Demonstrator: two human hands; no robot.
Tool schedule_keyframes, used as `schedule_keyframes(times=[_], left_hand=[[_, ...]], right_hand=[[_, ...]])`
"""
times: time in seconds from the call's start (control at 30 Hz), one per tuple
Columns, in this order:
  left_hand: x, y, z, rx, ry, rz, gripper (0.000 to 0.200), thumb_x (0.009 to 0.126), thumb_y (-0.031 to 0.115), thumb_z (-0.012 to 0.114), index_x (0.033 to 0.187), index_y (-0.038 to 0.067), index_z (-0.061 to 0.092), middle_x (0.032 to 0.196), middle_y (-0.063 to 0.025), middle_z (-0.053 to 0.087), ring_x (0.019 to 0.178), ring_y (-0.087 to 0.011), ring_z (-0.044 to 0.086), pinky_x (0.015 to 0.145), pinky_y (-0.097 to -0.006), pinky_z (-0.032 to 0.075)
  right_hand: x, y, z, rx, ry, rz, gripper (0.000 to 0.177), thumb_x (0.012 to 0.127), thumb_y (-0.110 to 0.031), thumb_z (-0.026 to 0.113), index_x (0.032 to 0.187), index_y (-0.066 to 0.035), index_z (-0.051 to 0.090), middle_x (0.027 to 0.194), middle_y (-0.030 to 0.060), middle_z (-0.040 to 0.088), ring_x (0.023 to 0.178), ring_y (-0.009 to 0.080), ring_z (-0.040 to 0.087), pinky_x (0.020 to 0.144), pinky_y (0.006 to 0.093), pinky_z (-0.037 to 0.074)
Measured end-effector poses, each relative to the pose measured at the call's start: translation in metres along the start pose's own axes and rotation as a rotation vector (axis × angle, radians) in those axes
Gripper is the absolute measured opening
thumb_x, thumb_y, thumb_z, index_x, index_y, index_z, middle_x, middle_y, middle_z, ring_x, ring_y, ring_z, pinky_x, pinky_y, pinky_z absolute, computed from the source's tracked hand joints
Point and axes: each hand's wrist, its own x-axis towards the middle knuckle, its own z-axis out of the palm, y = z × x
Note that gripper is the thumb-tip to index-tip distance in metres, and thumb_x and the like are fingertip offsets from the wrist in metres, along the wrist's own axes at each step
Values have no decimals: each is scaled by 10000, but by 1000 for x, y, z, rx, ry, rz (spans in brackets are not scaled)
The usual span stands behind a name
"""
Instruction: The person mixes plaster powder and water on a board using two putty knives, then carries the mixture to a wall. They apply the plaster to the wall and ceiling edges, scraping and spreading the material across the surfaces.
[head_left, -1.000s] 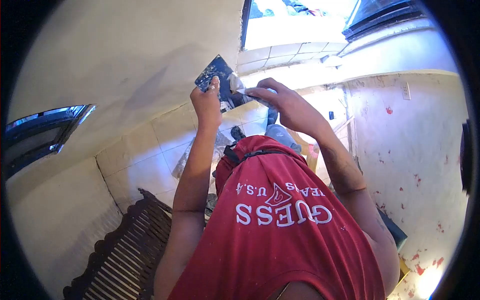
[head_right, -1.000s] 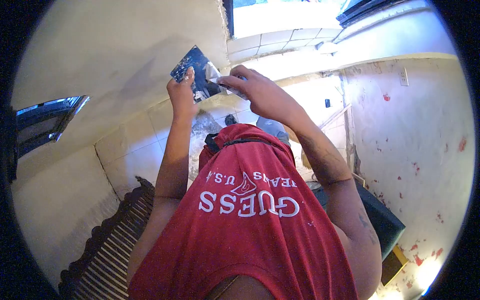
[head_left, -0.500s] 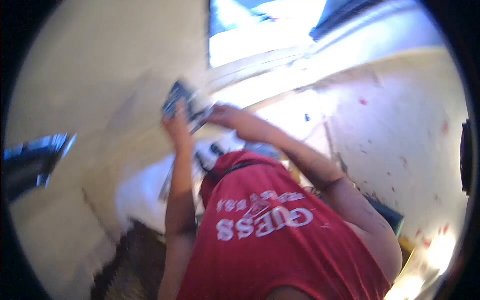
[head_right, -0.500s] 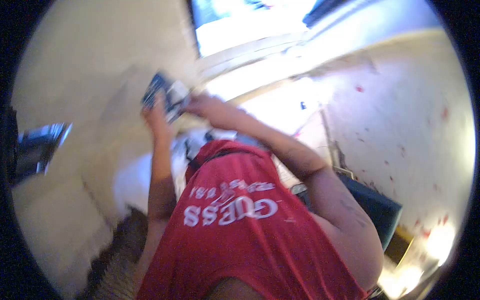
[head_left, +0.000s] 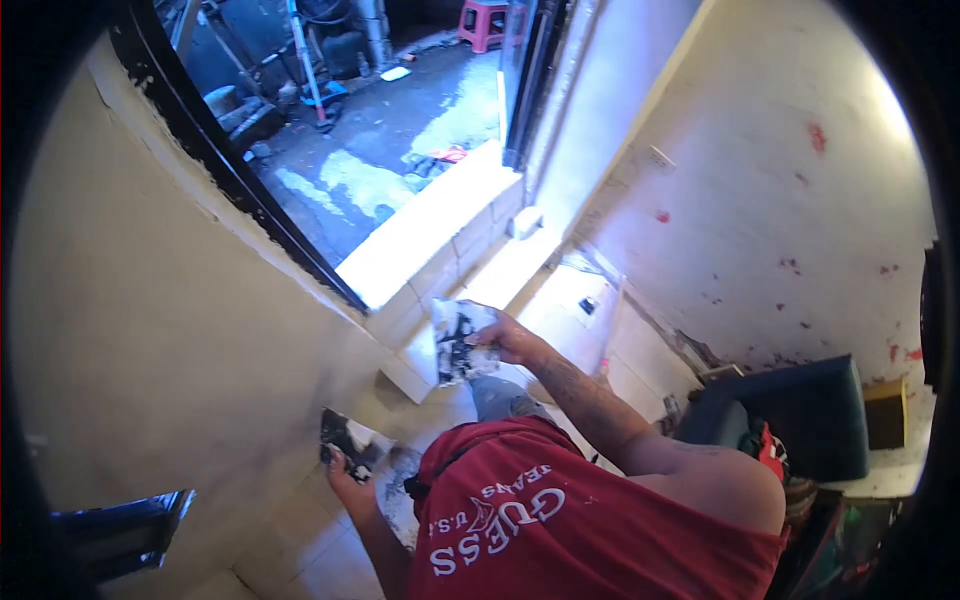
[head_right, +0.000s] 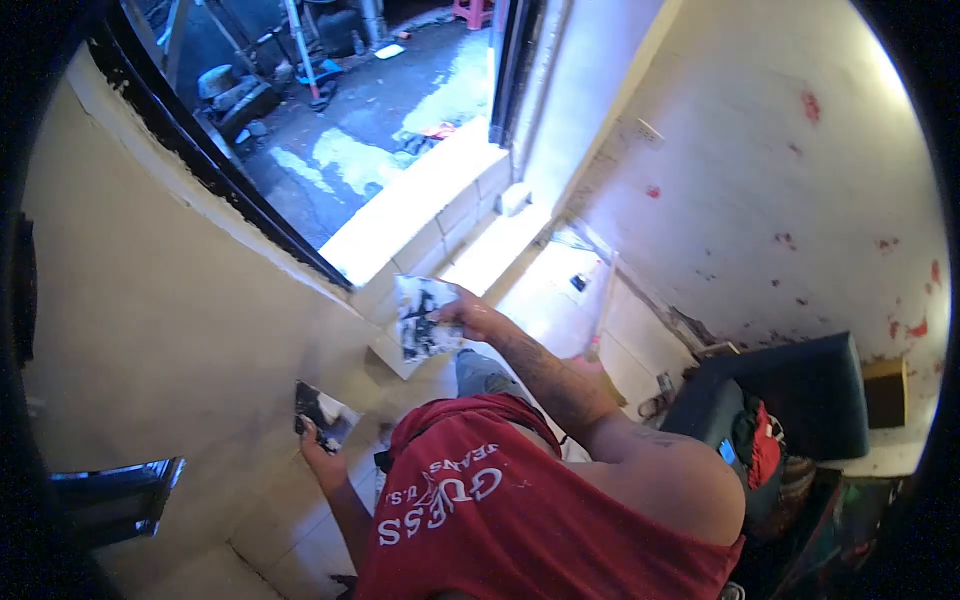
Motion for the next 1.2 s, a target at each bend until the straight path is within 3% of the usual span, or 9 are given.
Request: schedule_keyframes(times=[0.07, 0.17, 0.23, 0.33, 0.5, 0.57, 0.87, 1.13, 1.2], left_hand=[[3, -8, -2, 144, -26, 25, 376, 912, 294, 526, 1130, -10, 552, 1057, -92, 608, 951, -207, 600, 862, -366, 476], [14, -28, 1, -124, 146, 56, 321, 871, 221, 504, 1101, 6, 573, 1029, -83, 626, 919, -204, 623, 823, -350, 508], [5, -27, 10, 495, -100, 421, 339, 864, 221, 513, 1100, -17, 561, 1024, -75, 617, 924, -197, 621, 829, -336, 495], [-4, -8, 58, -361, 0, -28, 307, 839, 144, 541, 1123, 26, 555, 1015, -105, 641, 886, -242, 649, 779, -389, 540], [-4, -11, 71, -62, -17, 58, 330, 906, 184, 500, 1204, 42, 508, 1115, -78, 610, 1000, -199, 605, 881, -356, 484], [-19, 10, 103, -222, 46, -36, 353, 906, 190, 510, 1224, 38, 485, 1131, -79, 599, 1021, -204, 593, 902, -359, 471], [-23, -5, 87, -368, 122, 11, 396, 857, 180, 574, 1218, 38, 494, 1118, -99, 608, 1021, -261, 600, 909, -439, 479], [11, 2, 66, -277, -2, -57, 286, 900, 168, 543, 1155, 38, 531, 1054, -68, 618, 935, -165, 621, 799, -334, 524], [-1, 22, 80, 171, -186, 205, 282, 928, 192, 503, 1148, 18, 528, 1069, -78, 616, 943, -159, 616, 804, -328, 523]], right_hand=[[13, 5, -27, 40, 94, 9, 749, 616, 65, 599, 1326, 2, 369, 1131, 160, 583, 1001, 280, 605, 920, 423, 483], [35, 4, -48, 109, 69, 48, 663, 655, 58, 597, 1289, 25, 403, 1092, 167, 600, 952, 284, 623, 881, 415, 507], [45, -8, -44, 141, 32, 47, 635, 671, 61, 594, 1280, 33, 417, 1073, 166, 609, 930, 276, 633, 856, 400, 521], [67, -40, -7, 139, -37, -15, 712, 612, 70, 570, 1302, 49, 393, 1102, 178, 599, 970, 292, 619, 895, 398, 495], [111, -72, 14, 170, -180, 71, 768, 600, 83, 535, 1342, 40, 339, 1213, 192, 537, 1089, 302, 561, 964, 397, 443], [126, -69, 25, 175, -209, 99, 770, 605, 83, 539, 1346, 31, 337, 1223, 191, 530, 1101, 302, 552, 966, 395, 442], [152, -67, 52, 306, -330, 158, 720, 634, 69, 567, 1324, 56, 363, 1229, 193, 533, 1085, 299, 567, 942, 391, 462], [135, -135, 142, -15, -339, -231, 789, 634, 57, 624, 1360, 40, 316, 1207, 154, 531, 1097, 241, 542, 964, 354, 423], [120, -166, 182, 46, -474, -263, 789, 646, 54, 624, 1367, 26, 304, 1224, 149, 515, 1111, 241, 531, 968, 367, 423]])
